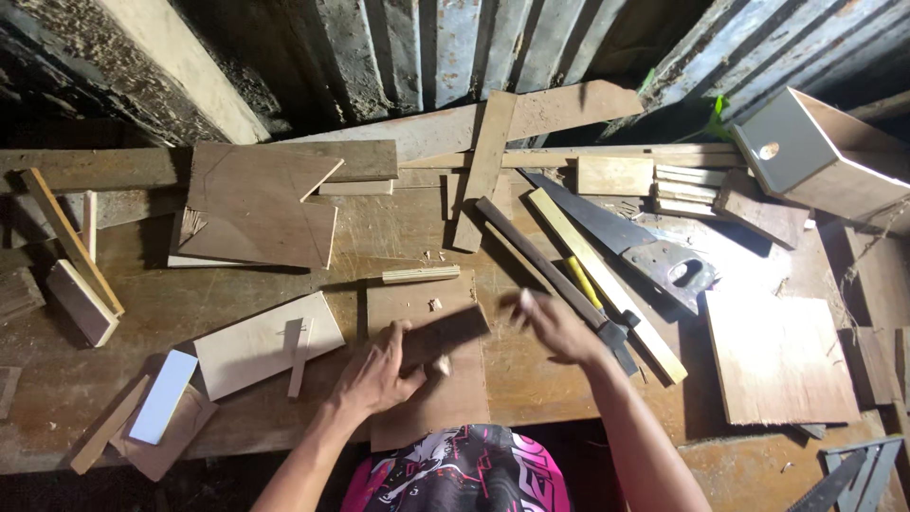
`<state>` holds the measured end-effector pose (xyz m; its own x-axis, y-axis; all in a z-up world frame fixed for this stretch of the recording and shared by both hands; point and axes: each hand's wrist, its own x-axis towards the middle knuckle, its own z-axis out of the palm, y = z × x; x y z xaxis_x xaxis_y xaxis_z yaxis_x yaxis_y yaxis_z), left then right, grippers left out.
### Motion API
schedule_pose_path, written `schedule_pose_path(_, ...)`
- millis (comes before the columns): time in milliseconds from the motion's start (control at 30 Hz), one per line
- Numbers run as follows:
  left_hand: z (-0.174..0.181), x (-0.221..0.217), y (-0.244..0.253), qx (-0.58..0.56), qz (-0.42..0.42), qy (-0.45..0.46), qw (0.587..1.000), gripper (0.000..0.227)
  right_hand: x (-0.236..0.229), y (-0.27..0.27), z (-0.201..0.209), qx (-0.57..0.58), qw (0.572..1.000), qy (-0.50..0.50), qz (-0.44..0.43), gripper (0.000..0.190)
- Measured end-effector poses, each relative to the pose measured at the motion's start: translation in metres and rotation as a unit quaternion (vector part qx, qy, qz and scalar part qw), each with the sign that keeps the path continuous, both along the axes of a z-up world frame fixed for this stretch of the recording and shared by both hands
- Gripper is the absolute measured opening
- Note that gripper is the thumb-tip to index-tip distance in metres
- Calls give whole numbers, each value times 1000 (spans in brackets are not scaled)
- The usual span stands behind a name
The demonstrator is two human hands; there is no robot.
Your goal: The person assembles a small wooden structure by aligning pieces and hammering nails into place. They repeatedly reposition the components, tap them with a hammer, and adjust the alignment to secure the joints.
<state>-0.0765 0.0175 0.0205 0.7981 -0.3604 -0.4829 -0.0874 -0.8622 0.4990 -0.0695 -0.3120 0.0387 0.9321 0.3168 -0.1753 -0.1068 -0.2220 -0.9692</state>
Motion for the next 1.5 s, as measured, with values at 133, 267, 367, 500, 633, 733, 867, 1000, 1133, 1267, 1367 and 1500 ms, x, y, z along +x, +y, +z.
schedule_pose_path(133, -21, -13, -1, -128, 105, -92, 982, 64, 47, -13, -37, -393, 898, -172, -94, 59)
schedule_pose_path(267, -39, -16, -3, -131, 78, -269, 951, 50, 83, -13, -74, -482, 866, -108, -81, 68)
schedule_pose_path(367, -44, -20, -2, -153, 99, -281, 942, 41, 97, -12, -86, -447, 882, -112, -97, 52)
schedule_pose_path(500, -39, -14, 6, -137, 92, -272, 948, 23, 104, -5, -70, -390, 916, -68, -67, 43)
schedule_pose_path(633, -33, -9, 9, -141, 88, -226, 960, 23, 94, 0, -20, -239, 967, 64, -60, 38)
schedule_pose_path(733, -35, -12, 10, -166, 81, -194, 964, 28, 77, 12, 19, -262, 961, 57, -71, 37)
schedule_pose_path(867, -40, -8, 10, -177, 51, -213, 959, 27, 55, 44, 55, -169, 975, -47, -134, 37)
schedule_pose_path(1000, -40, -4, 7, -153, 76, -172, 970, 29, 44, 88, 78, -213, 959, -182, -38, 39)
schedule_pose_path(1133, -43, -4, 9, -155, 119, -132, 972, 38, 49, 137, 92, -221, 944, -236, 65, 35)
schedule_pose_path(1267, -76, -3, 15, -167, 135, -94, 972, 40, 50, 176, 90, -194, 912, -321, 166, 38)
schedule_pose_path(1367, -120, 0, 15, -131, 84, -121, 980, 46, 41, 203, 84, -235, 884, -340, 219, 43)
schedule_pose_path(1500, -174, -7, 23, -123, 136, -51, 982, 51, 27, 240, 84, -178, 875, -353, 279, 41)
